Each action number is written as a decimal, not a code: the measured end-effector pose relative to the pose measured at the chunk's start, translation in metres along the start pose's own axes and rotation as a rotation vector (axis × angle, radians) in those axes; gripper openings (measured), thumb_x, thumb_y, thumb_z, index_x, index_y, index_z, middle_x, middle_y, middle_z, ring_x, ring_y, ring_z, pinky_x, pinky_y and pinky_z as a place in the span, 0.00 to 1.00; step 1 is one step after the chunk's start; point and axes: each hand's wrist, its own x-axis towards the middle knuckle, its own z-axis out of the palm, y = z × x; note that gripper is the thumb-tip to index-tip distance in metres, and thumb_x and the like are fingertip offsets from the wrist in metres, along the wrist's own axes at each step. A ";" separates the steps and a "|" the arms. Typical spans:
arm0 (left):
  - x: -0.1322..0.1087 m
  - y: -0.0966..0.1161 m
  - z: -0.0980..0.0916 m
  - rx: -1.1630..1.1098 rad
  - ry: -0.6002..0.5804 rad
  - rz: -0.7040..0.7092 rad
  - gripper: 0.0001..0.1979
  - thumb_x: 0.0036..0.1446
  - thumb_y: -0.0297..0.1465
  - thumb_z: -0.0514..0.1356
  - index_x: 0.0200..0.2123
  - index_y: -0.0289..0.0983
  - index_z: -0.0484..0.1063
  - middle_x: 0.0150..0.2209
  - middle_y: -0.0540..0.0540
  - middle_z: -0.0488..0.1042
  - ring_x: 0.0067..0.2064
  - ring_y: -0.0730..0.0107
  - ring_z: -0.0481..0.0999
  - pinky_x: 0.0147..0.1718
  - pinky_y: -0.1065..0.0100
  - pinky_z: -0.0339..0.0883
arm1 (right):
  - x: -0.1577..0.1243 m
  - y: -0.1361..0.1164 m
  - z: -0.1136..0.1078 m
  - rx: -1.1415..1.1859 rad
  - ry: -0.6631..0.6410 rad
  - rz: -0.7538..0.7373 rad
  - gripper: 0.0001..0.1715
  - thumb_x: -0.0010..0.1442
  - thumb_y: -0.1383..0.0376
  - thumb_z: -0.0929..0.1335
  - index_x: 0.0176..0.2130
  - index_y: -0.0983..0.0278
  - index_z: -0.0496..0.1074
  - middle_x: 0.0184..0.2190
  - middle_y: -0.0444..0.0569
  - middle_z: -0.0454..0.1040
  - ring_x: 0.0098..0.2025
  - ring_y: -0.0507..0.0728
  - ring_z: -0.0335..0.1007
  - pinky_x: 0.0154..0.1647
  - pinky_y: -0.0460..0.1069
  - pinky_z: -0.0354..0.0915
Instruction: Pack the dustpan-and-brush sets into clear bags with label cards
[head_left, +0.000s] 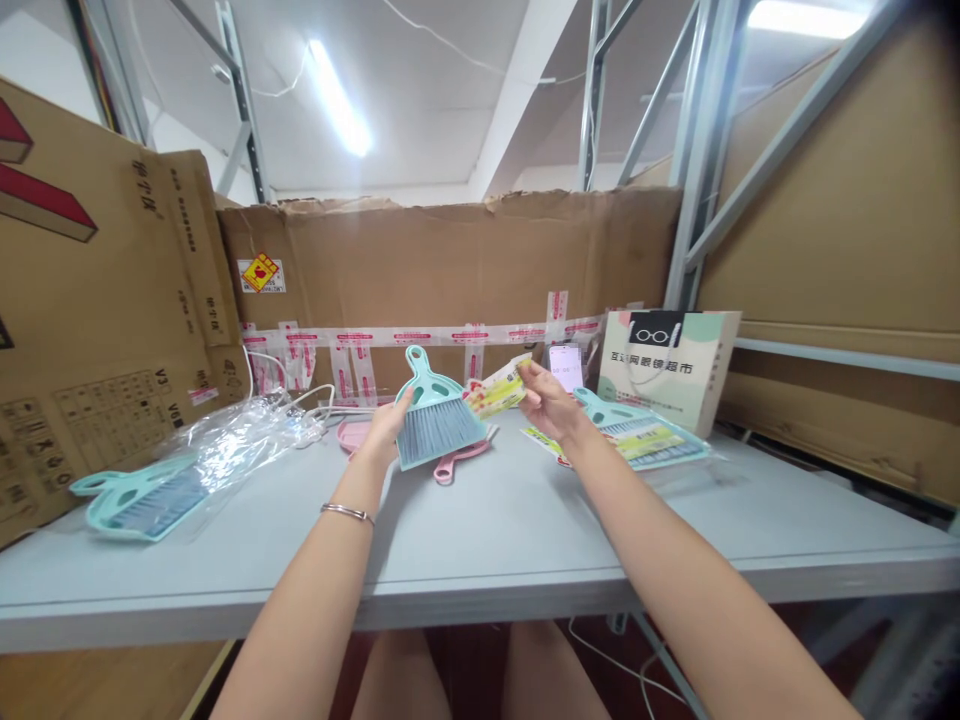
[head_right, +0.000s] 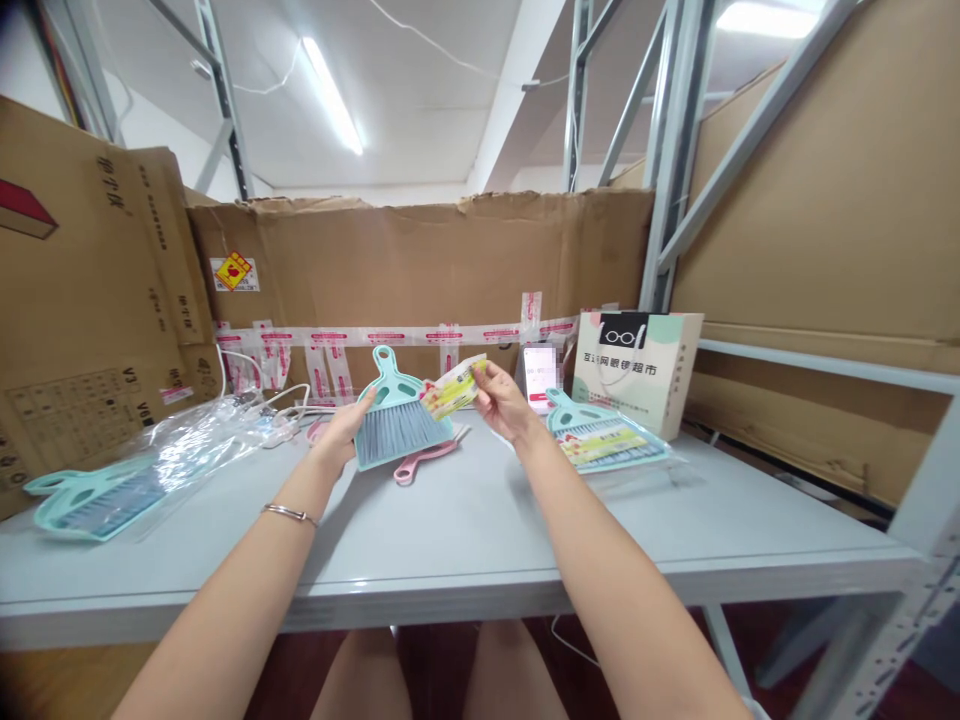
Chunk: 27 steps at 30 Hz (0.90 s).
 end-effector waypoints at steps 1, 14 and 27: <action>-0.002 0.001 0.003 -0.023 -0.014 -0.025 0.27 0.36 0.49 0.66 0.33 0.31 0.74 0.32 0.39 0.77 0.33 0.59 0.77 0.33 0.62 0.69 | -0.004 0.000 0.004 0.018 -0.072 0.045 0.20 0.45 0.50 0.70 0.29 0.61 0.63 0.20 0.37 0.63 0.14 0.42 0.44 0.15 0.42 0.50; -0.019 0.010 0.017 -0.144 -0.199 0.011 0.23 0.40 0.44 0.67 0.36 0.34 0.72 0.37 0.38 0.77 0.38 0.59 0.77 0.39 0.60 0.70 | -0.004 0.051 0.045 -0.176 0.122 0.029 0.22 0.44 0.54 0.70 0.31 0.61 0.56 0.24 0.39 0.72 0.18 0.50 0.70 0.20 0.46 0.68; -0.028 0.013 0.023 -0.186 -0.179 0.217 0.28 0.30 0.31 0.71 0.39 0.33 0.70 0.35 0.42 0.77 0.36 0.59 0.76 0.39 0.57 0.69 | -0.012 0.044 0.050 -0.010 0.561 0.017 0.34 0.39 0.59 0.74 0.42 0.60 0.57 0.38 0.45 0.69 0.33 0.49 0.68 0.32 0.44 0.67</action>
